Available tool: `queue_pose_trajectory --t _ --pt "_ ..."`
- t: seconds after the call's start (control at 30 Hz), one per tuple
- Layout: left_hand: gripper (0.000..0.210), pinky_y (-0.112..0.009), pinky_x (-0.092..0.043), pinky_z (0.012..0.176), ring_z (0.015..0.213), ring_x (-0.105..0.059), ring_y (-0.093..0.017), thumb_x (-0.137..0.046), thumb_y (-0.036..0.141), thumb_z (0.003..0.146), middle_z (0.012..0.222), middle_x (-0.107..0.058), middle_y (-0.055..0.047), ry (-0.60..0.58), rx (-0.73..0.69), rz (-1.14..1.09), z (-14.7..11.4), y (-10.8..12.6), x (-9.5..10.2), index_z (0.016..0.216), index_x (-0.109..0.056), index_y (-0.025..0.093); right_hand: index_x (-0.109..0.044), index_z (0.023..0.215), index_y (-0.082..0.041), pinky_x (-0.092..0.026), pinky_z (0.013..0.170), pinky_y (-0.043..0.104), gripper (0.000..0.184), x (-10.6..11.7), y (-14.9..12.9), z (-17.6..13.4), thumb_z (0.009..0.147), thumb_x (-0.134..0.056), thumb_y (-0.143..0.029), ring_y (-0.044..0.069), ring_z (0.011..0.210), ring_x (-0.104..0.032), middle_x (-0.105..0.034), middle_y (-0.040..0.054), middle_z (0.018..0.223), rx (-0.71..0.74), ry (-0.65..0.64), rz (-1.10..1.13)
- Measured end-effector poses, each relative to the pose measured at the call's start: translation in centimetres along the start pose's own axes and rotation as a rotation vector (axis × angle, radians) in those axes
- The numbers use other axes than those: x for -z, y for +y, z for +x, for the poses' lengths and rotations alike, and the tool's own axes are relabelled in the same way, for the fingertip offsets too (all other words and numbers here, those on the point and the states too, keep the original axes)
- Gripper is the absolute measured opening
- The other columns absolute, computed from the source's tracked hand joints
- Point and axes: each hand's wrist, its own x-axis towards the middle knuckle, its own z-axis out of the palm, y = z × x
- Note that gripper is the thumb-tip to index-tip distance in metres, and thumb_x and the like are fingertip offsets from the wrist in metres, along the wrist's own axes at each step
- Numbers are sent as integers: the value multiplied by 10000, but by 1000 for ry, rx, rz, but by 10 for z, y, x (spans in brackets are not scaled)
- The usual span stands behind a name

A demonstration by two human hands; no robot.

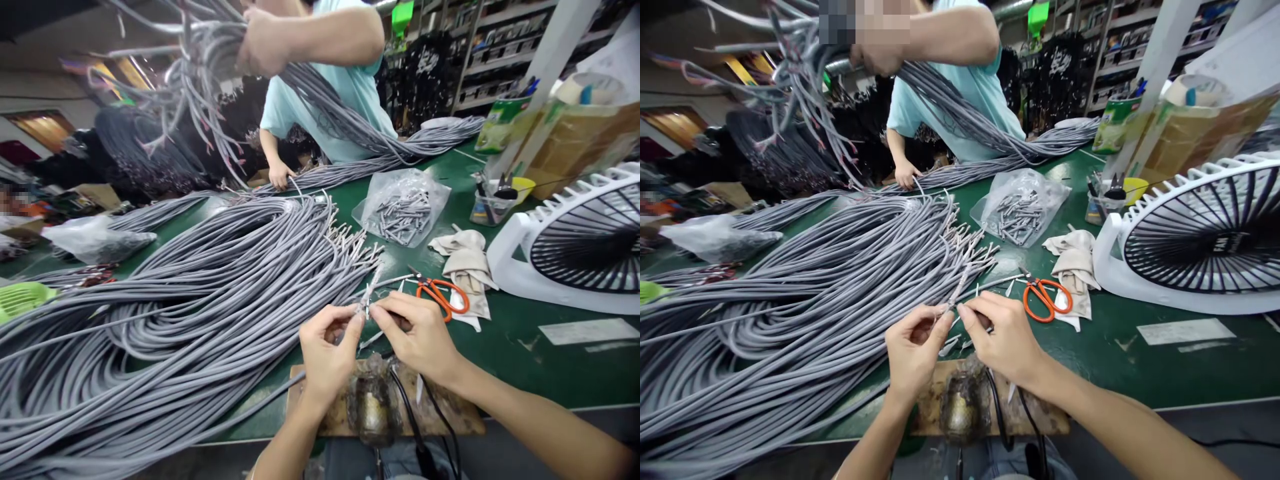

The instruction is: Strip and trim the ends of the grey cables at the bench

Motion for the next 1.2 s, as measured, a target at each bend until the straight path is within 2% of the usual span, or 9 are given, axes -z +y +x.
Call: queue_pose_trajectory --t 0.1,0.2,0.4,0.57,0.63,0.77,0.93,1.1,1.2 --pt "75 -207 -472 539 590 -589 -123 -637 199 734 681 -645 -31 1 -108 132 -1 1 0 772 -670 144 -613 682 -147 -337 480 220 251 -1 -1 -2 870 -460 -217 86 480 -429 -514 -3 564 12 22 -24" --pt "61 -221 -472 559 598 -586 -132 -629 181 731 667 -631 -32 26 -193 250 -1 1 0 760 -662 139 -619 708 -135 -338 498 225 217 -4 -1 -7 861 -472 -184 91 490 -450 -519 8 573 124 106 -156" --pt "65 -231 -480 570 621 -613 -148 -597 176 749 713 -663 -48 -4 -117 258 0 1 0 755 -651 141 -629 746 -133 -316 508 238 142 -8 4 -11 832 -518 -155 99 500 -469 -535 13 565 351 183 -413" --pt "53 -212 -451 544 567 -575 -119 -597 175 748 658 -622 -23 41 -270 359 -1 4 -1 762 -639 145 -600 674 -151 -349 496 215 229 -5 -1 -4 861 -471 -182 87 485 -450 -507 -4 554 123 162 -205" --pt "47 -206 -433 519 525 -549 -107 -596 172 743 617 -602 -10 44 -311 415 -1 5 -1 733 -634 146 -599 678 -155 -354 494 217 222 -5 -2 -4 858 -472 -183 92 493 -459 -518 2 559 128 170 -195" --pt "71 -215 -452 524 544 -579 -126 -593 187 740 638 -637 -29 12 -182 329 1 4 0 714 -636 138 -626 753 -135 -362 510 233 159 -8 0 -9 838 -492 -147 108 518 -496 -561 26 591 320 176 -307" --pt "101 -213 -473 561 582 -593 -133 -616 225 733 671 -656 -36 22 -58 190 5 2 5 737 -657 132 -621 777 -144 -389 541 221 216 -7 3 -5 877 -435 -192 104 551 -519 -562 27 642 197 76 -244" --pt "151 -181 -444 491 513 -549 -107 -625 258 721 595 -627 -24 32 45 53 5 7 6 687 -654 114 -632 772 -153 -381 567 226 159 -2 4 -2 847 -499 -193 104 561 -520 -572 23 643 162 167 -294" --pt "145 -175 -434 484 501 -536 -99 -630 250 712 580 -618 -17 45 58 52 4 8 5 676 -656 112 -636 759 -153 -373 556 220 157 0 4 -3 842 -508 -193 99 547 -518 -567 19 624 178 158 -294"
